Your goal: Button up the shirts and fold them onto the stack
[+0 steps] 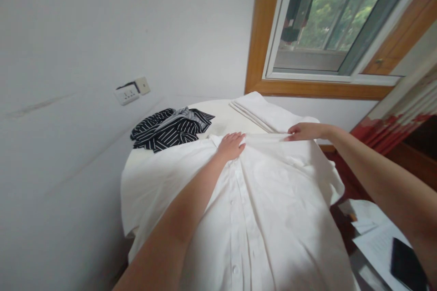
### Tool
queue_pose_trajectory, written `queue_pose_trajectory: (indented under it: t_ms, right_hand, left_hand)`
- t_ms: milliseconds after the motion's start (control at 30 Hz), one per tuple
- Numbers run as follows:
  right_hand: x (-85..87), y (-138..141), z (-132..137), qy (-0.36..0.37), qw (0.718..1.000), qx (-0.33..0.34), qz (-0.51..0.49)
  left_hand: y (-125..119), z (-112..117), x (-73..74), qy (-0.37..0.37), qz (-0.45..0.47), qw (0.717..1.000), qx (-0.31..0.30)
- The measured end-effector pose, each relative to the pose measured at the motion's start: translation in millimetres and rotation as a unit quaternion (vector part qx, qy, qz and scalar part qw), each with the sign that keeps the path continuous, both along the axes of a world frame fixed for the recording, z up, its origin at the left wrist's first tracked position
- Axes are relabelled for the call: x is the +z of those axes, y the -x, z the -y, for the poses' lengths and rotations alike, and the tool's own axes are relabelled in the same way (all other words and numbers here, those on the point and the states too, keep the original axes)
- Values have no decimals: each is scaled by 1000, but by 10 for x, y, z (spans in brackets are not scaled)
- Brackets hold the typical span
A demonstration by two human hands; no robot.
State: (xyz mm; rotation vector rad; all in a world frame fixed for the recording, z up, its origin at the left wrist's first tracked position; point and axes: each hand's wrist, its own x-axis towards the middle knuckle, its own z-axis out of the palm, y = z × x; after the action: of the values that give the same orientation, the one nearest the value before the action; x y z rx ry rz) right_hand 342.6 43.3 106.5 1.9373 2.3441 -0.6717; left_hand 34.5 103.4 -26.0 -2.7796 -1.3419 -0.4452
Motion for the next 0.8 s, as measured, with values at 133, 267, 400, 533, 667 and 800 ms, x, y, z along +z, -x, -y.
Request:
queue_pose_trajectory:
  t_ms: [133,267,400,533,667,800]
  right_hand:
    - [197,-228,66,31,999,-21,39]
    - [274,-346,-29,-60,988,-36,141]
    - [111,-159,-119,-214,929,-95,287]
    - [-84,250,-61,-323,877,-94,343]
    - [-304,746,17,-344,894,-23,285]
    - [-800,1048,71,-248,949,56,189]
  left_hand:
    - [-5,-2,-10,-1,5,1000,3]
    - [-15,1,-8,-2,8,1000,0]
    - [-18,7,-4,2,9,1000,4]
    - [-24,15,-4,-1,4,1000,6]
    - [-48,22,-9,-7,2,1000,30]
    - [-66,30,-20,-13,-4,998,54]
